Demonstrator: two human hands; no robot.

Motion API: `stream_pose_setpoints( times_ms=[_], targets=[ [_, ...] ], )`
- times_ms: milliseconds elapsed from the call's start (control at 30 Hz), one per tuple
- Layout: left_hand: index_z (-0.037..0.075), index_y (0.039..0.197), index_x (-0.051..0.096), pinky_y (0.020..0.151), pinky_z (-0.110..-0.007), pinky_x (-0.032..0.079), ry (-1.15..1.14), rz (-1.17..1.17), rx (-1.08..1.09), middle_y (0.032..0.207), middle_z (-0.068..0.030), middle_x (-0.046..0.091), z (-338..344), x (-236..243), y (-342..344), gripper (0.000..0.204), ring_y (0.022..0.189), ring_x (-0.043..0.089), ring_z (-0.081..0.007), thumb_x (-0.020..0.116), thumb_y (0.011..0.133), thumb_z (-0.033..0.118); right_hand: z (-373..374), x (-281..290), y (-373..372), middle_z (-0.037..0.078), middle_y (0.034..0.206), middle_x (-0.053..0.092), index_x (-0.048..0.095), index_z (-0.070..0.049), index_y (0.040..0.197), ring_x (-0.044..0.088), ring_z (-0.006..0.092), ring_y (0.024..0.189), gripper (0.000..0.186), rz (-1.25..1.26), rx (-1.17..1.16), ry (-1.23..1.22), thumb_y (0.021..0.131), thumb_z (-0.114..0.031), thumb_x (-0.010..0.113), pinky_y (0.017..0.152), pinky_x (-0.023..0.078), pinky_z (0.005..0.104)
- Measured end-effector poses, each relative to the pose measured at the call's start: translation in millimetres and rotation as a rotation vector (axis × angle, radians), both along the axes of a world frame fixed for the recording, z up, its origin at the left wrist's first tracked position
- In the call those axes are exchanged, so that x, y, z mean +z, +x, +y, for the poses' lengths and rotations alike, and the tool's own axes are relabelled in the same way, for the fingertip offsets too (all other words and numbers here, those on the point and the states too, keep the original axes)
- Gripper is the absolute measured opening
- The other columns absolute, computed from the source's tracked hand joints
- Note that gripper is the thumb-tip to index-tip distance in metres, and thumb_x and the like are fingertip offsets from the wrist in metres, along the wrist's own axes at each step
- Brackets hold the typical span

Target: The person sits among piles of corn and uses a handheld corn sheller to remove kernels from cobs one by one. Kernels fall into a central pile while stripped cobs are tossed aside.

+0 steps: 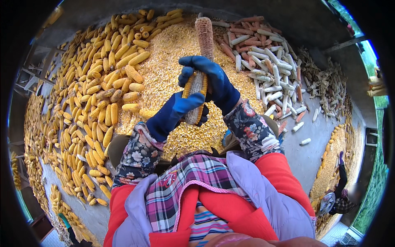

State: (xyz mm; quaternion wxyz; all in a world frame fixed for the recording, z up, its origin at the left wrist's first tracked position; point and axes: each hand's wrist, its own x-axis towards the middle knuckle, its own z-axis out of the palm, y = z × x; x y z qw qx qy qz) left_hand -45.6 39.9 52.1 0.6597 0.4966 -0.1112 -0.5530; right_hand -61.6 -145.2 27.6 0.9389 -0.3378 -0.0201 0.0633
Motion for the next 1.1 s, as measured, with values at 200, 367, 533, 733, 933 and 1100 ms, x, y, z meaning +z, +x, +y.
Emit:
stream_pose_setpoints(
  times_ms=[200, 367, 533, 733, 933, 1100],
  targets=[
    [0.002, 0.120, 0.062, 0.070, -0.032, 0.054, 0.227, -0.380, 0.105, 0.092, -0.0049, 0.068, -19, -51, 4, 0.037, 0.078, 0.067, -0.0162, 0.071, 0.094, 0.026, -3, -8, 5, 0.006, 0.097, 0.066, 0.054, 0.007, 0.136, 0.067, 0.0246, 0.097, 0.048, 0.136, -0.034, -0.197, 0.106, -0.031, 0.054, 0.089, 0.056, 0.0392],
    [0.003, 0.114, 0.062, 0.068, -0.035, 0.055, 0.523, -0.768, 0.236, 0.086, -0.0084, 0.070, -27, -94, 4, 0.042, 0.077, 0.070, -0.0221, 0.074, 0.090, 0.035, 2, -12, 12, 0.007, 0.095, 0.068, 0.058, 0.007, 0.132, 0.069, 0.0223, 0.092, 0.047, 0.230, -0.107, -0.336, 0.105, -0.031, 0.057, 0.087, 0.057, 0.0370],
    [0.004, 0.120, 0.059, 0.078, -0.050, 0.056, 0.785, -1.027, 0.160, 0.097, -0.0259, 0.072, -32, -92, 0, 0.062, 0.093, 0.070, -0.0462, 0.075, 0.086, 0.054, 2, -40, 16, 0.010, 0.096, 0.071, 0.059, 0.006, 0.136, 0.070, 0.0214, 0.090, 0.048, 0.304, -0.253, -0.478, 0.104, -0.030, 0.055, 0.087, 0.056, 0.0356],
    [0.007, 0.104, 0.063, 0.061, -0.031, 0.050, 0.112, -0.340, 0.163, 0.080, -0.0016, 0.064, -27, -63, 21, 0.033, 0.067, 0.062, -0.0150, 0.071, 0.093, 0.036, -20, -30, 15, 0.023, 0.141, 0.060, 0.053, 0.003, 0.142, 0.054, 0.0308, 0.137, 0.053, -0.068, -0.164, -0.284, 0.103, -0.031, 0.062, 0.112, 0.047, 0.0405],
    [0.006, 0.107, 0.063, 0.061, -0.029, 0.050, 0.184, -0.426, 0.159, 0.081, -0.0014, 0.064, -24, -56, 27, 0.032, 0.068, 0.061, -0.0123, 0.070, 0.095, 0.035, -17, -14, 5, 0.014, 0.122, 0.071, 0.062, 0.002, 0.131, 0.068, 0.0249, 0.115, 0.041, -0.368, -0.409, -0.934, 0.104, -0.028, 0.059, 0.101, 0.053, 0.0348],
    [0.004, 0.115, 0.062, 0.069, -0.030, 0.053, 0.140, -0.338, 0.123, 0.092, -0.0050, 0.068, -26, -53, 22, 0.031, 0.078, 0.065, -0.0131, 0.065, 0.099, 0.032, 8, -5, 5, 0.013, 0.117, 0.070, 0.061, 0.004, 0.132, 0.068, 0.0223, 0.106, 0.043, 0.207, -0.280, -0.371, 0.103, -0.028, 0.058, 0.094, 0.056, 0.0351]
  ],
)
